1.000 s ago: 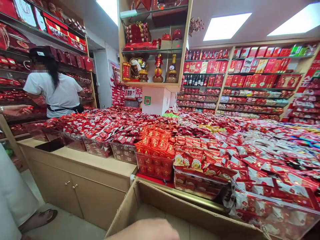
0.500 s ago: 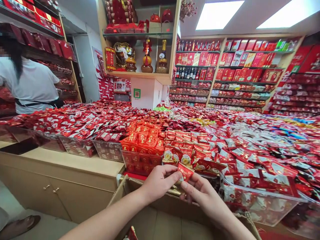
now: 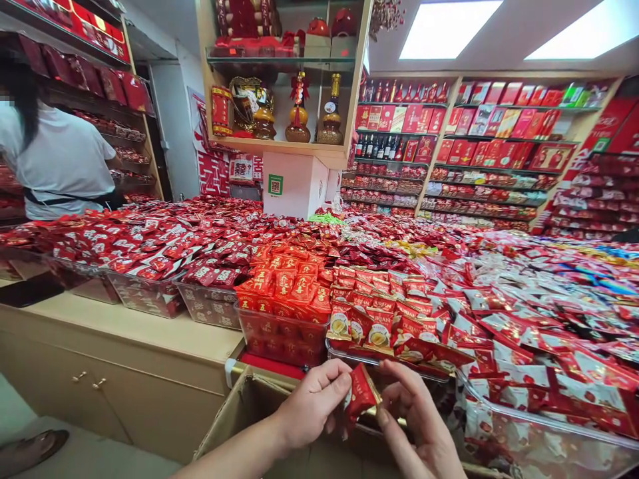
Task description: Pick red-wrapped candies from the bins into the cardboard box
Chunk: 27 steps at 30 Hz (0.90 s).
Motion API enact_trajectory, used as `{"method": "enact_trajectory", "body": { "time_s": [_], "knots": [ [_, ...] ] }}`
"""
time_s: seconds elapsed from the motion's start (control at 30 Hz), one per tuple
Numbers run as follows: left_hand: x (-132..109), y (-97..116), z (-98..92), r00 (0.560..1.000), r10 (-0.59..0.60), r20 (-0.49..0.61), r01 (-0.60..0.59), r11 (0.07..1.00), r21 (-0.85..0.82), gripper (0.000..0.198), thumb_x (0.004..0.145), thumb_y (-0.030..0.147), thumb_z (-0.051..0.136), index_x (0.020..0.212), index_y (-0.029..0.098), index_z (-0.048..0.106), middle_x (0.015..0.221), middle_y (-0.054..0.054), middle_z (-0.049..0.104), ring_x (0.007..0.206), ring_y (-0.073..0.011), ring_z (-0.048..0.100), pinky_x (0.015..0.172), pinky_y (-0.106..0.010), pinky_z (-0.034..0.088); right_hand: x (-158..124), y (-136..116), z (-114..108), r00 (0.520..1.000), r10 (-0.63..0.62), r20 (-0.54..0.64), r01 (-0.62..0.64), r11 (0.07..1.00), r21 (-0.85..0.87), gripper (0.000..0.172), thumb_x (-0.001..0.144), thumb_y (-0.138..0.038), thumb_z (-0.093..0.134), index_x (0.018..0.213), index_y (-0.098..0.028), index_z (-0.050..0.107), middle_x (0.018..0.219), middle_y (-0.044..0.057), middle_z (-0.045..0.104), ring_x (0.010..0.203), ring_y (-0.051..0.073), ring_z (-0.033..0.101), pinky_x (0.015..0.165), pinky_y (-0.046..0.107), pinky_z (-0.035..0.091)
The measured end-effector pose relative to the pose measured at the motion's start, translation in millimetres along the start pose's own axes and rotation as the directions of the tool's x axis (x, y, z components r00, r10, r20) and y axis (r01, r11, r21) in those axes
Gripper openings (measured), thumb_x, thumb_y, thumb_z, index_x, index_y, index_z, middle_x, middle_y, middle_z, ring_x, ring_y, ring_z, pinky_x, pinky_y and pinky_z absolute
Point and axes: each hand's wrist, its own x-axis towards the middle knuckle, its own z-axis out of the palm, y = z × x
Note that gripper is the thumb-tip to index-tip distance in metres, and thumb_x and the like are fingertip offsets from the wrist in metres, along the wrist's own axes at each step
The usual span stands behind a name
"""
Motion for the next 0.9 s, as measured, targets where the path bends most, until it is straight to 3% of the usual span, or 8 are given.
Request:
{"method": "enact_trajectory", "body": {
  "time_s": [0.07,0.17,0.3,0.4,0.5,0.63,0.73,0.9],
  "knots": [
    [-0.6,-1.5,-0.4,0.996,-0.057,0.07,0.057,0.998,0.004,0.042,0.071,0.057,0.052,0.072,0.015,0.048,0.051,0.006,0.045,0.037,-0.0032,0.033,0.035,-0.015,0.025,0.3,-3.6,-2.2,0.992,-0.1,0.073,0.104,0.993,-0.062,0.042,0.084,-0.018,0.043,0.126,-0.022,0.037,0.116,0.013,0.05,0.102,0.02,0.053,0.08,0.027,0.048],
    [-1.8,-5.4,0.1,0.989,-0.07,0.132,0.061,0.996,0.065,0.044,0.069,0.059,0.053,0.066,0.015,0.044,0.05,0.008,0.039,0.039,-0.0034,0.031,0.038,-0.015,0.026,0.6,-4.2,-3.3,0.966,-0.189,0.175,0.208,0.973,-0.096,0.032,0.083,-0.013,0.042,0.111,-0.025,0.051,0.127,0.009,0.044,0.117,0.02,0.042,0.092,0.027,0.041],
    [-5.1,-7.1,0.3,0.977,-0.128,0.172,0.11,0.988,0.111,0.044,0.073,0.06,0.045,0.068,0.016,0.045,0.053,0.005,0.044,0.042,-0.0071,0.041,0.039,-0.017,0.031,0.7,-2.0,-4.7,0.952,-0.244,0.185,0.261,0.962,-0.076,0.02,0.083,-0.012,0.045,0.096,-0.024,0.054,0.11,0.007,0.058,0.102,0.014,0.055,0.085,0.018,0.044],
    [-8.1,-2.9,-3.8,0.997,-0.054,0.06,0.035,0.957,0.287,0.038,0.082,0.05,0.038,0.083,0.015,0.053,0.059,0.002,0.051,0.049,-0.0098,0.048,0.044,-0.02,0.037,2.3,-5.0,-9.9,0.945,-0.251,0.211,0.275,0.957,-0.09,0.018,0.082,-0.011,0.047,0.096,-0.022,0.052,0.094,0.005,0.063,0.088,0.013,0.06,0.076,0.017,0.048],
    [-6.7,2.7,-13.1,0.961,0.244,-0.129,-0.136,0.827,0.546,0.022,0.085,0.033,0.043,0.088,0.016,0.057,0.069,0.0,0.055,0.062,-0.0117,0.052,0.06,-0.023,0.043,3.2,-8.8,-15.4,0.965,-0.17,0.199,0.197,0.972,-0.128,0.017,0.083,-0.013,0.048,0.096,-0.022,0.052,0.082,0.002,0.063,0.075,0.012,0.061,0.068,0.016,0.048],
    [5.0,7.2,-26.3,0.832,0.553,-0.048,-0.308,0.531,0.789,0.022,0.084,0.019,0.041,0.098,0.018,0.057,0.093,-0.006,0.056,0.089,-0.0166,0.053,0.082,-0.029,0.043,1.6,-9.3,-16.8,0.984,-0.094,0.152,0.115,0.984,-0.135,0.012,0.083,-0.016,0.049,0.093,-0.022,0.054,0.08,0.001,0.062,0.071,0.012,0.06,0.065,0.017,0.047],
    [15.7,7.1,-31.0,0.808,0.587,0.05,-0.314,0.358,0.88,0.027,0.085,0.016,0.038,0.106,0.018,0.055,0.101,-0.007,0.052,0.095,-0.0172,0.051,0.086,-0.031,0.043,-0.3,-8.0,-14.5,0.98,-0.045,0.196,0.074,0.987,-0.142,0.01,0.084,-0.019,0.049,0.091,-0.021,0.056,0.079,0.001,0.063,0.071,0.013,0.06,0.064,0.018,0.047],
    [23.7,8.9,-30.2,0.843,0.531,0.087,-0.233,0.215,0.948,0.027,0.087,0.019,0.037,0.108,0.018,0.054,0.098,-0.006,0.054,0.09,-0.0168,0.054,0.082,-0.029,0.046,-2.6,-5.0,-10.2,0.957,-0.021,0.288,0.07,0.985,-0.16,0.011,0.085,-0.021,0.047,0.091,-0.021,0.056,0.079,0.003,0.064,0.071,0.015,0.06,0.064,0.02,0.047]
  ]
}}
